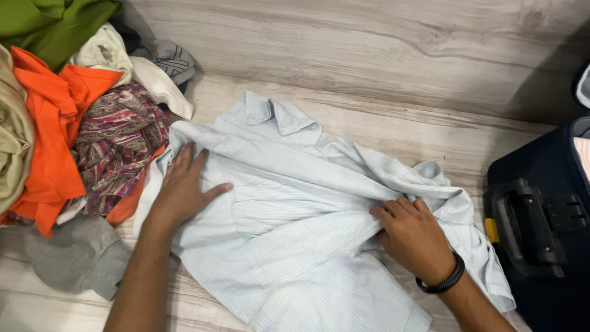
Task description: The person buttons and folds a striped shirt, smooths and folds a white shirt, and places them into an open suitcase.
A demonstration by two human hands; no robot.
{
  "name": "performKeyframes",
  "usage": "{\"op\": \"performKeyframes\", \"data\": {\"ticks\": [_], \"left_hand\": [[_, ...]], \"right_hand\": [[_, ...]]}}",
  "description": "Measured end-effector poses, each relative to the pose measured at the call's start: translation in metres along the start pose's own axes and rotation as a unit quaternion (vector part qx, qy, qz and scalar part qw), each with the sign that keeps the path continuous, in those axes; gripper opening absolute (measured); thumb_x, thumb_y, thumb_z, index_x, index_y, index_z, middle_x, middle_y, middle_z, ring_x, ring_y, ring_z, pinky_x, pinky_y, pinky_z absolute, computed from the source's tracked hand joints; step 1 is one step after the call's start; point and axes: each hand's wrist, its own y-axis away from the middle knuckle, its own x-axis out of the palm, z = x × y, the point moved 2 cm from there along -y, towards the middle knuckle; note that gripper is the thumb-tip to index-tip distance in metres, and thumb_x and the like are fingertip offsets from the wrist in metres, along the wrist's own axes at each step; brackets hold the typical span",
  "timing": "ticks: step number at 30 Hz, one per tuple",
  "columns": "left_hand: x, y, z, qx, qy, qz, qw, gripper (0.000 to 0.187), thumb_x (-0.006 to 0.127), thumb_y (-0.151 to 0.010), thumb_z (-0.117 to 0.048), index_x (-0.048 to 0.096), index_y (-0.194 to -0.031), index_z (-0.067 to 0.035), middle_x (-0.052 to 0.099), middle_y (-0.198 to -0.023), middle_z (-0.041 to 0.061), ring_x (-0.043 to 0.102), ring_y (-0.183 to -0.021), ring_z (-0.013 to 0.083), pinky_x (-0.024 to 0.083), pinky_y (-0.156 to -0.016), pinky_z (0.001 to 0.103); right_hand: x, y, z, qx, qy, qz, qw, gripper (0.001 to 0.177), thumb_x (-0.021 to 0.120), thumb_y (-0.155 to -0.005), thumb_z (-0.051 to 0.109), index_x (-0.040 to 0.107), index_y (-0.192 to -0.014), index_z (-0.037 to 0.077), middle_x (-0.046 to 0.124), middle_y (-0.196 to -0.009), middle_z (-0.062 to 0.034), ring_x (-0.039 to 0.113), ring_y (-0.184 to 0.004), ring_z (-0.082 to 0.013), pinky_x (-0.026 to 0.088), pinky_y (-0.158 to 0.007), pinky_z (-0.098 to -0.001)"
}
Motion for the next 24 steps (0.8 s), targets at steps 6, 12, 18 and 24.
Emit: {"op": "performKeyframes", "data": {"ticks": [6,12,18,24], "left_hand": [[-0.024,0.008,0.025,0.019,0.017,0.005,1.0,0.112,0.09,-0.063,-0.049,0.039,-0.151,-0.002,0.022,-0.165,0.022,0.02,-0.153,0.034,0.023,-0.12,0.043],[-0.038,0.027,-0.003,-0.077,0.029,-0.093,0.992,0.065,0.081,-0.085,-0.042,0.064,-0.138,-0.008,0.067,-0.136,0.011,0.062,-0.129,0.0299,0.049,-0.108,0.039],[-0.001,0.009,-0.07,0.205,-0.027,-0.143,0.968,0.055,0.071,-0.088,-0.034,0.06,-0.137,-0.01,0.058,-0.143,0.014,0.049,-0.136,0.0332,0.036,-0.113,0.047],[0.01,0.001,-0.06,0.231,-0.007,-0.055,0.971,0.059,0.067,-0.093,-0.035,0.053,-0.145,-0.012,0.044,-0.155,0.015,0.035,-0.145,0.0342,0.021,-0.118,0.051]], "right_hand": [[-0.001,0.057,0.052,-0.225,-0.179,-0.005,0.958,0.047,0.084,-0.069,0.025,0.075,-0.11,0.004,0.075,-0.109,-0.0144,0.071,-0.099,-0.0327,0.057,-0.084,-0.0467],[-0.027,0.063,0.008,0.015,-0.102,-0.303,0.947,0.049,0.076,-0.083,0.04,0.071,-0.112,0.001,0.074,-0.099,-0.0179,0.072,-0.069,-0.0233,0.057,-0.051,-0.0316],[-0.031,0.072,-0.041,0.282,-0.017,0.048,0.958,0.033,0.073,-0.084,0.036,0.076,-0.113,0.02,0.079,-0.079,-0.005,0.076,-0.063,-0.0222,0.062,-0.059,-0.0357],[-0.059,0.057,-0.086,0.263,-0.03,-0.243,0.933,0.024,0.072,-0.097,0.017,0.077,-0.121,0.014,0.073,-0.084,-0.0133,0.072,-0.074,-0.0304,0.059,-0.071,-0.042]]}}
